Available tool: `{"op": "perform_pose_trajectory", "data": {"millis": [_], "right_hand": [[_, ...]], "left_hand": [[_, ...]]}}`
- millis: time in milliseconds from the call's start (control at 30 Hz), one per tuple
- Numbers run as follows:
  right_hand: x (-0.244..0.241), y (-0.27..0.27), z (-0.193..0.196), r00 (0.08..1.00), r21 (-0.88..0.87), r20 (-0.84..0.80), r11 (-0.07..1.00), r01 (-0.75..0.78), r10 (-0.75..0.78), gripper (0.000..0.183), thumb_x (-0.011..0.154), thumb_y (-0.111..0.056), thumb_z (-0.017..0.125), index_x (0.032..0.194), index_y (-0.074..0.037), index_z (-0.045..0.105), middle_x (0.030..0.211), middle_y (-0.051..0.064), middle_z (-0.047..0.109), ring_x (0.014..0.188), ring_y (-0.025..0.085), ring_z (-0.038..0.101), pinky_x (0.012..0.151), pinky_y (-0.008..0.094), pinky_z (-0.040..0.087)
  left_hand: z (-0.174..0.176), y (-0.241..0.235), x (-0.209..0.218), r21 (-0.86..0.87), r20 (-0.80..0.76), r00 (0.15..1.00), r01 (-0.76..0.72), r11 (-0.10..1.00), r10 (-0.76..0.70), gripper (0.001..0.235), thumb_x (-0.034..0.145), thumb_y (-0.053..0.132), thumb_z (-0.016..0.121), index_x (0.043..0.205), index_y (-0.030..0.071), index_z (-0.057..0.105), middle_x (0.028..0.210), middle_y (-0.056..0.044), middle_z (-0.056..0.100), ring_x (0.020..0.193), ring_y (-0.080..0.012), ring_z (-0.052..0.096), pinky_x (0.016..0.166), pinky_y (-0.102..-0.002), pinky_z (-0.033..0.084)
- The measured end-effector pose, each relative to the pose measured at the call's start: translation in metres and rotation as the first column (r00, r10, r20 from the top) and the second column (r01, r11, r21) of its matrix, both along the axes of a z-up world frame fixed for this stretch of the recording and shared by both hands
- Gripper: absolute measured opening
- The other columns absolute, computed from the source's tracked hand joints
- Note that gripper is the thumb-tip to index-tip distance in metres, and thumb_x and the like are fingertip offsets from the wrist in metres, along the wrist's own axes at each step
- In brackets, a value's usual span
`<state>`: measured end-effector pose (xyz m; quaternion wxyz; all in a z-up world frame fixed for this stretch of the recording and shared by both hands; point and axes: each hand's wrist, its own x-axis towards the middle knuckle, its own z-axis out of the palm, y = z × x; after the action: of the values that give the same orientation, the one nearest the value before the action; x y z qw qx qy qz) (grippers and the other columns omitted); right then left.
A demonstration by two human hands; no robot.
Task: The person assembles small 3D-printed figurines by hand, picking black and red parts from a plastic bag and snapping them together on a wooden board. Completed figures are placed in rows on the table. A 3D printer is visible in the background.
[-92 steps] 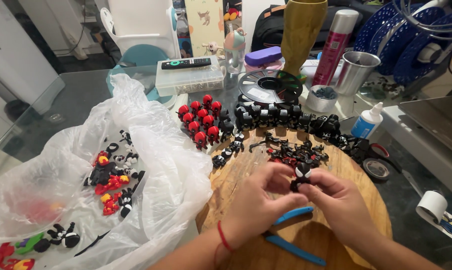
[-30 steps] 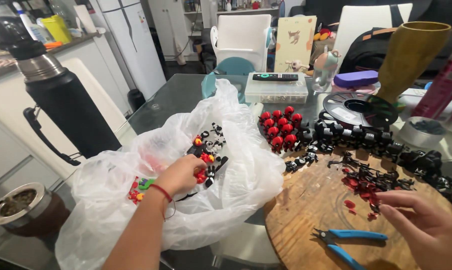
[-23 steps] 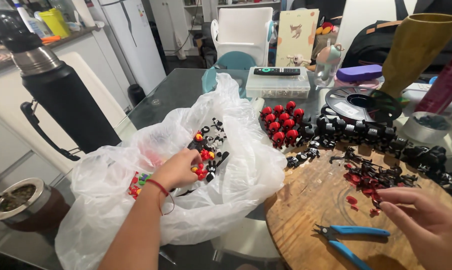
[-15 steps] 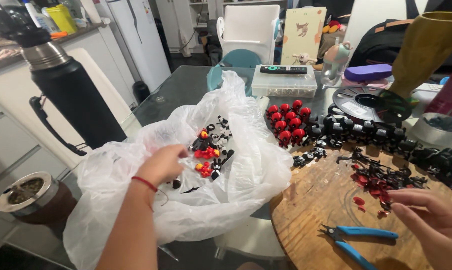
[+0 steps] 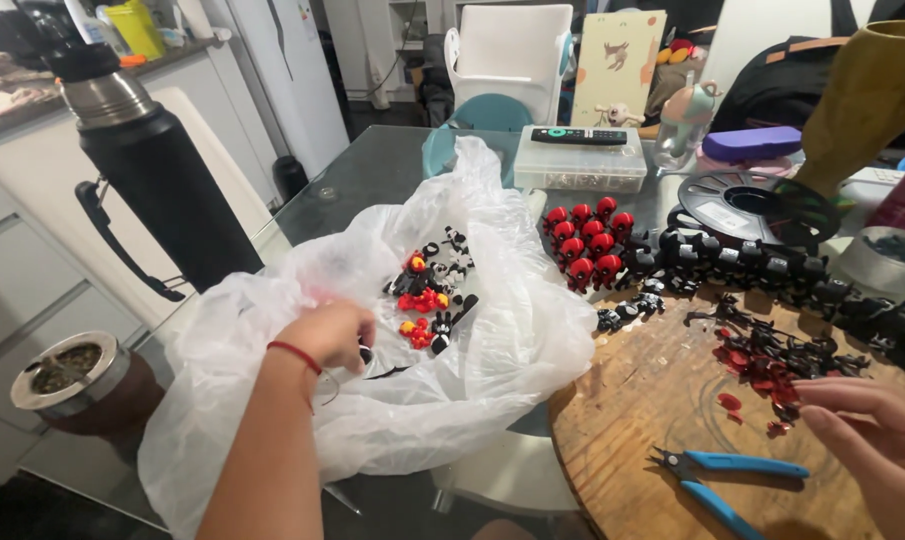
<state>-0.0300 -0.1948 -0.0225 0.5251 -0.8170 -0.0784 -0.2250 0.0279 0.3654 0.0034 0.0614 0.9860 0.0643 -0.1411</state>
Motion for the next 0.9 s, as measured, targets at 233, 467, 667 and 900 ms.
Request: {"op": "perform_pose_trajectory", "data": {"millis": [233,467,667,900], "right_hand": [[-0.002,0.000,0.002,0.998,0.054,0.045,0.997,-0.047,0.044,0.016,0.091,0.007,0.062,0.106,0.011,0.069,0.113,0.020,0.069,0.124,0.026,0.061,0.101,0.034,0.054],[-0.006,0.004,0.013,1.000,-0.032,0.008,0.999,-0.019,0.019,0.017,0.090,0.005,0.063,0.105,0.010,0.071,0.110,0.021,0.071,0.121,0.027,0.063,0.098,0.037,0.056],[-0.016,0.016,0.026,0.999,0.026,0.019,0.999,-0.039,0.039,0.017,0.088,0.006,0.064,0.103,0.010,0.072,0.109,0.021,0.070,0.110,0.026,0.066,0.095,0.034,0.057],[-0.026,0.019,0.051,0.978,-0.069,-0.200,0.997,0.040,-0.053,0.023,0.082,-0.014,0.073,0.101,-0.008,0.084,0.100,0.003,0.084,0.088,0.011,0.072,0.082,0.024,0.054]], "left_hand": [[0.043,-0.033,-0.024,-0.050,-0.025,0.986,-0.169,0.984,0.168,0.031,0.069,0.012,0.065,0.097,0.023,0.069,0.094,0.001,0.073,0.085,-0.0167,0.065,0.069,-0.031,0.049],[0.046,-0.037,-0.024,-0.158,0.039,0.979,-0.192,0.969,0.201,0.015,0.073,0.009,0.063,0.080,0.020,0.055,0.086,0.001,0.061,0.071,-0.0153,0.053,0.058,-0.030,0.040],[0.056,-0.063,-0.027,-0.560,0.351,0.920,0.056,0.826,0.176,0.029,0.076,0.008,0.080,0.101,0.012,0.066,0.103,-0.004,0.077,0.094,-0.0155,0.071,0.083,-0.028,0.056],[0.037,-0.242,-0.033,-0.870,0.472,0.875,0.482,-0.101,0.106,0.025,0.077,-0.002,0.081,0.094,0.004,0.065,0.090,-0.011,0.075,0.077,-0.0139,0.072,0.075,-0.026,0.063]]}}
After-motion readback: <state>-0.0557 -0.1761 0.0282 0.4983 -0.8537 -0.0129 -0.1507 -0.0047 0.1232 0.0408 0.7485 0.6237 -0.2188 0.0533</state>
